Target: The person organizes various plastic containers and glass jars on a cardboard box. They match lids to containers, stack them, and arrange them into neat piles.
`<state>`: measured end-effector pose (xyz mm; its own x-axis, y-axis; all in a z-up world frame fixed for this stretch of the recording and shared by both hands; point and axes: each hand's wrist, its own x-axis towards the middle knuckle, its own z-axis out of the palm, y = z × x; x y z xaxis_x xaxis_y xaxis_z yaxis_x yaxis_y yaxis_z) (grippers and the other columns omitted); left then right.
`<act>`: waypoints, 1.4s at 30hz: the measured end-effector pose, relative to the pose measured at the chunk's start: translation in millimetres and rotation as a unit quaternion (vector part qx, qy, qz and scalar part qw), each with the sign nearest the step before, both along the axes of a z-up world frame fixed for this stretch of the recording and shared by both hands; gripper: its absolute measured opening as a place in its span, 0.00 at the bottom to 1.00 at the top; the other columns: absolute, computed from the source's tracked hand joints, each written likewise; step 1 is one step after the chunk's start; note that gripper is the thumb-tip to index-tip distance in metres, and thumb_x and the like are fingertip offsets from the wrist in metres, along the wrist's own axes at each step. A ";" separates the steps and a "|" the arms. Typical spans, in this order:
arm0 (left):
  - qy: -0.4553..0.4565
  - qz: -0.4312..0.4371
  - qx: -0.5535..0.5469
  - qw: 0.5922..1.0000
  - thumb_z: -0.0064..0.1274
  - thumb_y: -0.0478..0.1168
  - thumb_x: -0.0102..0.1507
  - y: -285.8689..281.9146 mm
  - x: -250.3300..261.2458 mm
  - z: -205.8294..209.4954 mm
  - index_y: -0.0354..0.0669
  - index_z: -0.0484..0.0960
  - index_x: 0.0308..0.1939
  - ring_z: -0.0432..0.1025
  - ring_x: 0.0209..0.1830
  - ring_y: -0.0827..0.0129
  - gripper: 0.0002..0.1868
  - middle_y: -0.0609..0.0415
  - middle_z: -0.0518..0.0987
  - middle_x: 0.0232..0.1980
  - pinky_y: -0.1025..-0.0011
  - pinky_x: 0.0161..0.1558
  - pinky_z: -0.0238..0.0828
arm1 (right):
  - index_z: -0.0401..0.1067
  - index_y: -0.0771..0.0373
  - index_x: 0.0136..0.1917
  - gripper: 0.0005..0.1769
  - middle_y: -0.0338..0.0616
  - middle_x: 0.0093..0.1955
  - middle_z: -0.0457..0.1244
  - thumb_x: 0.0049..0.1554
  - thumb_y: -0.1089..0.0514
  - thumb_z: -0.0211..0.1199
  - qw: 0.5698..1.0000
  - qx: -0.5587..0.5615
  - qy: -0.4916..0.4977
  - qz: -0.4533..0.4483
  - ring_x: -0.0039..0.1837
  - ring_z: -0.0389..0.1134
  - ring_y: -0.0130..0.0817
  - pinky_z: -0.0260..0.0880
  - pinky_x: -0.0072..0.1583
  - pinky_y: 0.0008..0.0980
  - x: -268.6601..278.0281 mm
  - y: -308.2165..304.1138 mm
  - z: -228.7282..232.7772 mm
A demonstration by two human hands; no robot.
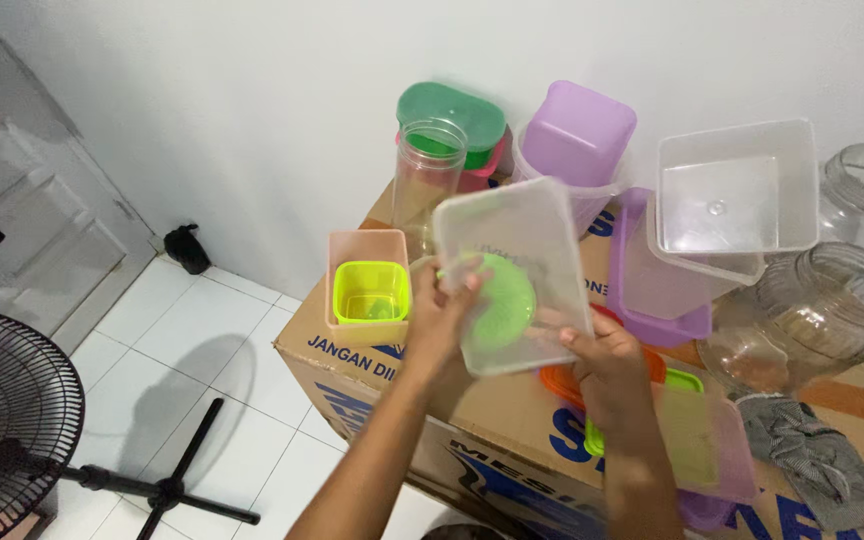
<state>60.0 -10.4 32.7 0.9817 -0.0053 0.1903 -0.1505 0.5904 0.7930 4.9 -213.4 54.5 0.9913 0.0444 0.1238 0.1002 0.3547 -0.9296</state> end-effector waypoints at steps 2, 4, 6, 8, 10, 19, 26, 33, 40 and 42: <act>-0.003 0.056 0.040 0.998 0.59 0.43 0.62 -18.7 -15.7 -16.1 0.48 0.64 0.62 0.72 0.60 0.68 0.28 0.54 0.76 0.60 0.67 0.55 0.76 | 0.68 0.76 0.66 0.24 0.57 0.59 0.69 0.58 0.62 0.56 0.995 -0.030 0.031 -0.095 0.58 0.71 0.42 0.71 0.61 0.39 -0.1 7.1 6.0; -0.055 0.123 0.103 0.985 0.61 0.39 0.68 -32.7 -34.6 -30.6 0.37 0.73 0.56 0.72 0.53 0.67 0.17 0.50 0.78 0.52 0.68 0.54 0.73 | 0.68 0.76 0.66 0.24 0.57 0.60 0.68 0.58 0.62 0.55 0.989 -0.024 0.030 -0.140 0.59 0.70 0.42 0.71 0.61 0.40 -1.2 11.9 11.8; -0.046 0.125 0.085 0.987 0.60 0.38 0.69 -35.8 -38.6 -37.0 0.33 0.78 0.51 0.72 0.46 0.70 0.12 0.50 0.79 0.45 0.71 0.50 0.73 | 0.67 0.79 0.65 0.23 0.58 0.62 0.66 0.59 0.62 0.55 0.991 0.017 -0.008 -0.135 0.62 0.70 0.43 0.70 0.65 0.39 -3.7 13.3 15.5; 0.027 0.057 -0.014 0.998 0.57 0.39 0.67 -37.6 -40.8 -39.7 0.36 0.79 0.48 0.74 0.39 0.74 0.11 0.55 0.81 0.41 0.73 0.43 0.75 | 0.66 0.79 0.66 0.24 0.60 0.63 0.65 0.59 0.63 0.54 0.990 0.027 -0.015 -0.137 0.63 0.69 0.45 0.69 0.67 0.41 -6.2 13.5 15.5; 0.085 0.041 -0.057 0.994 0.54 0.39 0.67 -33.7 -37.7 -39.3 0.35 0.80 0.46 0.76 0.39 0.75 0.10 0.56 0.82 0.40 0.74 0.43 0.76 | 0.64 0.80 0.67 0.25 0.61 0.64 0.64 0.59 0.63 0.54 0.990 0.042 -0.024 -0.132 0.65 0.69 0.46 0.69 0.69 0.42 -7.4 14.2 12.9; 0.119 -0.060 -0.096 0.986 0.52 0.38 0.70 -23.8 -21.4 -46.6 0.38 0.76 0.51 0.75 0.39 0.70 0.08 0.52 0.80 0.41 0.72 0.44 0.75 | 0.62 0.78 0.69 0.27 0.59 0.65 0.63 0.57 0.65 0.55 0.990 0.053 -0.013 -0.131 0.64 0.68 0.47 0.69 0.67 0.44 -3.8 6.1 -1.5; 0.093 -0.065 -0.027 0.993 0.49 0.49 0.64 -6.5 -12.4 -3.1 0.56 0.66 0.67 0.72 0.59 0.71 0.27 0.59 0.77 0.61 0.64 0.52 0.71 | 0.67 0.79 0.66 0.26 0.59 0.59 0.67 0.55 0.65 0.55 0.996 -0.006 0.025 -0.090 0.58 0.72 0.44 0.70 0.63 0.40 -3.1 -18.2 -13.3; 0.070 -0.045 -0.033 0.996 0.53 0.49 0.67 -8.2 4.1 12.8 0.43 0.70 0.65 0.75 0.53 0.59 0.26 0.49 0.79 0.56 0.59 0.53 0.73 | 0.68 0.82 0.63 0.24 0.62 0.58 0.67 0.56 0.65 0.56 1.000 0.024 0.015 -0.001 0.57 0.71 0.46 0.69 0.64 0.46 -2.3 -37.2 -27.3; 0.016 0.045 -0.166 0.985 0.47 0.44 0.69 -27.0 -10.1 31.9 0.41 0.66 0.66 0.75 0.57 0.59 0.23 0.48 0.77 0.60 0.58 0.55 0.76 | 0.54 0.65 0.76 0.33 0.54 0.69 0.61 0.60 0.55 0.55 0.992 0.122 -0.001 0.038 0.68 0.67 0.45 0.67 0.67 0.53 5.8 -28.3 -5.2; -0.021 0.061 -0.191 0.980 0.44 0.43 0.69 -27.2 -13.7 46.6 0.43 0.65 0.68 0.75 0.59 0.59 0.23 0.48 0.76 0.62 0.56 0.56 0.76 | 0.50 0.62 0.78 0.36 0.47 0.71 0.59 0.59 0.56 0.56 0.987 0.126 -0.035 0.097 0.70 0.65 0.43 0.68 0.65 0.56 4.9 -22.6 3.0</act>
<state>46.4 -37.6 79.3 0.9616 0.1918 0.1965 -0.2673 0.8177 0.5099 9.9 -236.0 57.5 0.9559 0.1915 0.2225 0.0685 0.5916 -0.8033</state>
